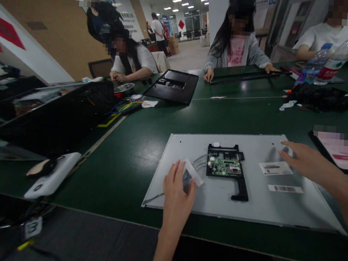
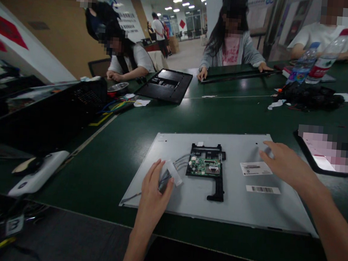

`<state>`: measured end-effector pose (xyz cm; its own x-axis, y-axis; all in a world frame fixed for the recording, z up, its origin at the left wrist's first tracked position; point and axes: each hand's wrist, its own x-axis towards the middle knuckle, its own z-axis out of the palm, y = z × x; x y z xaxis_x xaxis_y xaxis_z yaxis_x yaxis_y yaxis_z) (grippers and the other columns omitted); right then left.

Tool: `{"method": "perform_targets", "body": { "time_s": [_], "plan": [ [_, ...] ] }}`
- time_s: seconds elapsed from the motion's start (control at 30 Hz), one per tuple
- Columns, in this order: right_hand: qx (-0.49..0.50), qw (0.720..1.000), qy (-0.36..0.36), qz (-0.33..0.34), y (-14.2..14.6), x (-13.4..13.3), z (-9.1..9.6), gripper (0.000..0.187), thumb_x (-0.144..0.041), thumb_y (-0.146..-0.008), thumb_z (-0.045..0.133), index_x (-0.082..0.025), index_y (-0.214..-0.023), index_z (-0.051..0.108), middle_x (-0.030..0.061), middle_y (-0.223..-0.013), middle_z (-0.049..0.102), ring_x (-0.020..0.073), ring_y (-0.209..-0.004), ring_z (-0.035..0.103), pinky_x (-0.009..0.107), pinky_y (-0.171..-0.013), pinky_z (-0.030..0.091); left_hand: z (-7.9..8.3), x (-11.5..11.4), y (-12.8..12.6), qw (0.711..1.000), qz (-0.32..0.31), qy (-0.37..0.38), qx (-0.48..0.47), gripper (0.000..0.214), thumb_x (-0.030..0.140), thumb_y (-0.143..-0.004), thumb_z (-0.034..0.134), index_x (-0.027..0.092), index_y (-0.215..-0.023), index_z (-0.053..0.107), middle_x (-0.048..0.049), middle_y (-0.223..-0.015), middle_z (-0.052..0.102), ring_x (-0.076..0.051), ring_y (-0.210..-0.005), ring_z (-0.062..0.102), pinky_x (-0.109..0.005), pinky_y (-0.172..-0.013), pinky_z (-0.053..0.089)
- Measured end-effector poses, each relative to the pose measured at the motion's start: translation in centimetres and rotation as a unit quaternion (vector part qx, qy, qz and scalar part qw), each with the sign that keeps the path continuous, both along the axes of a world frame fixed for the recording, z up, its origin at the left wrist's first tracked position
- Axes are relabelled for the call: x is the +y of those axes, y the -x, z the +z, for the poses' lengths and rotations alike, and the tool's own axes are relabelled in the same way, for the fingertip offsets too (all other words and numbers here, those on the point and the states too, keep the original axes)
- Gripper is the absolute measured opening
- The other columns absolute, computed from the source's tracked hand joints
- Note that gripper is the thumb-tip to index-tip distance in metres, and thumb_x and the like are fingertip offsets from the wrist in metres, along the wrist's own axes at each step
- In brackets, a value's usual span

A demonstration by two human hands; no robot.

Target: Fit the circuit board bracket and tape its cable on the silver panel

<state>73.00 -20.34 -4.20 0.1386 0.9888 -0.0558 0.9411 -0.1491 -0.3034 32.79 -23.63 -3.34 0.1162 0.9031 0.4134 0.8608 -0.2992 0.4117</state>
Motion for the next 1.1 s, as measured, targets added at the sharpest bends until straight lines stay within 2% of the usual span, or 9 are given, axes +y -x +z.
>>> {"method": "perform_targets", "body": {
  "time_s": [0.1, 0.2, 0.27, 0.33, 0.47, 0.67, 0.9, 1.1],
  "plan": [
    [-0.020, 1.000, 0.009, -0.015, -0.7, 0.2, -0.4, 0.067, -0.057, -0.094, 0.032, -0.012, -0.140, 0.049, 0.0220, -0.135, 0.055, 0.0365, -0.124, 0.054, 0.049, -0.101, 0.044, 1.3, -1.1, 0.5, 0.995, -0.051, 0.019, 0.086, 0.066, 0.032, -0.090, 0.058, 0.021, -0.149, 0.030, -0.0159, -0.155, 0.033, -0.033, -0.145, 0.025, -0.060, -0.114, 0.027],
    [-0.035, 0.998, 0.028, -0.040, -1.4, 0.2, -0.8, 0.067, -0.058, -0.093, 0.031, -0.013, -0.139, 0.050, 0.0230, -0.125, 0.059, 0.0378, -0.113, 0.061, 0.050, -0.092, 0.048, 2.8, -2.2, 1.6, 0.974, -0.128, 0.050, 0.182, 0.081, 0.035, -0.083, 0.069, 0.024, -0.152, 0.028, -0.0138, -0.160, 0.024, -0.036, -0.147, 0.018, -0.063, -0.115, 0.022],
    [-0.032, 0.998, 0.033, -0.051, -1.6, 0.2, -0.9, 0.066, -0.059, -0.093, 0.031, -0.015, -0.137, 0.052, 0.0227, -0.120, 0.061, 0.0376, -0.105, 0.065, 0.051, -0.087, 0.050, 3.3, -2.6, 2.5, 0.959, -0.169, 0.060, 0.220, 0.080, 0.035, -0.080, 0.072, 0.028, -0.150, 0.034, -0.0103, -0.160, 0.024, -0.036, -0.147, 0.020, -0.063, -0.116, 0.021],
    [-0.026, 0.998, 0.034, -0.054, -1.7, 0.1, -0.9, 0.066, -0.060, -0.093, 0.030, -0.016, -0.135, 0.053, 0.0230, -0.117, 0.062, 0.0383, -0.102, 0.066, 0.052, -0.083, 0.050, 3.3, -2.8, 3.3, 0.951, -0.191, 0.060, 0.236, 0.069, 0.033, -0.081, 0.071, 0.032, -0.144, 0.044, -0.0072, -0.159, 0.029, -0.035, -0.146, 0.023, -0.063, -0.115, 0.022],
    [-0.031, 0.997, 0.043, -0.051, -1.5, 0.0, -0.6, 0.067, -0.060, -0.093, 0.028, -0.013, -0.134, 0.054, 0.0231, -0.108, 0.065, 0.0393, -0.102, 0.065, 0.051, -0.083, 0.049, 2.5, -2.8, 4.4, 0.948, -0.207, 0.049, 0.237, 0.042, 0.030, -0.087, 0.065, 0.032, -0.128, 0.060, -0.0043, -0.150, 0.044, -0.031, -0.143, 0.034, -0.062, -0.115, 0.025],
    [-0.025, 0.997, 0.037, -0.055, -1.5, 0.0, -0.2, 0.062, -0.057, -0.093, 0.030, -0.014, -0.129, 0.057, 0.0189, -0.105, 0.069, 0.0375, -0.101, 0.066, 0.049, -0.082, 0.049, 1.9, -2.8, 4.9, 0.943, -0.235, 0.024, 0.234, 0.036, 0.028, -0.091, 0.061, 0.029, -0.126, 0.061, -0.0034, -0.135, 0.061, -0.026, -0.134, 0.047, -0.060, -0.119, 0.016],
    [0.003, 0.999, 0.018, -0.043, 0.6, -0.2, 1.3, 0.060, -0.052, -0.093, 0.031, -0.010, -0.126, 0.060, 0.0192, -0.099, 0.072, 0.0356, -0.091, 0.068, 0.046, -0.079, 0.049, 1.4, -2.4, 6.2, 0.948, -0.222, -0.006, 0.229, 0.037, 0.026, -0.089, 0.064, 0.028, -0.126, 0.061, -0.0034, -0.132, 0.064, -0.024, -0.130, 0.052, -0.057, -0.120, 0.012],
    [0.055, 0.998, -0.008, -0.013, 2.2, -0.2, 1.8, 0.060, -0.051, -0.092, 0.037, -0.009, -0.129, 0.060, 0.0176, -0.102, 0.071, 0.0317, -0.091, 0.068, 0.043, -0.080, 0.051, 0.8, -2.0, 8.6, 0.959, -0.189, 0.008, 0.209, 0.039, 0.025, -0.090, 0.061, 0.031, -0.128, 0.060, -0.0041, -0.132, 0.063, -0.025, -0.128, 0.054, -0.060, -0.117, 0.021]
  ]
}}
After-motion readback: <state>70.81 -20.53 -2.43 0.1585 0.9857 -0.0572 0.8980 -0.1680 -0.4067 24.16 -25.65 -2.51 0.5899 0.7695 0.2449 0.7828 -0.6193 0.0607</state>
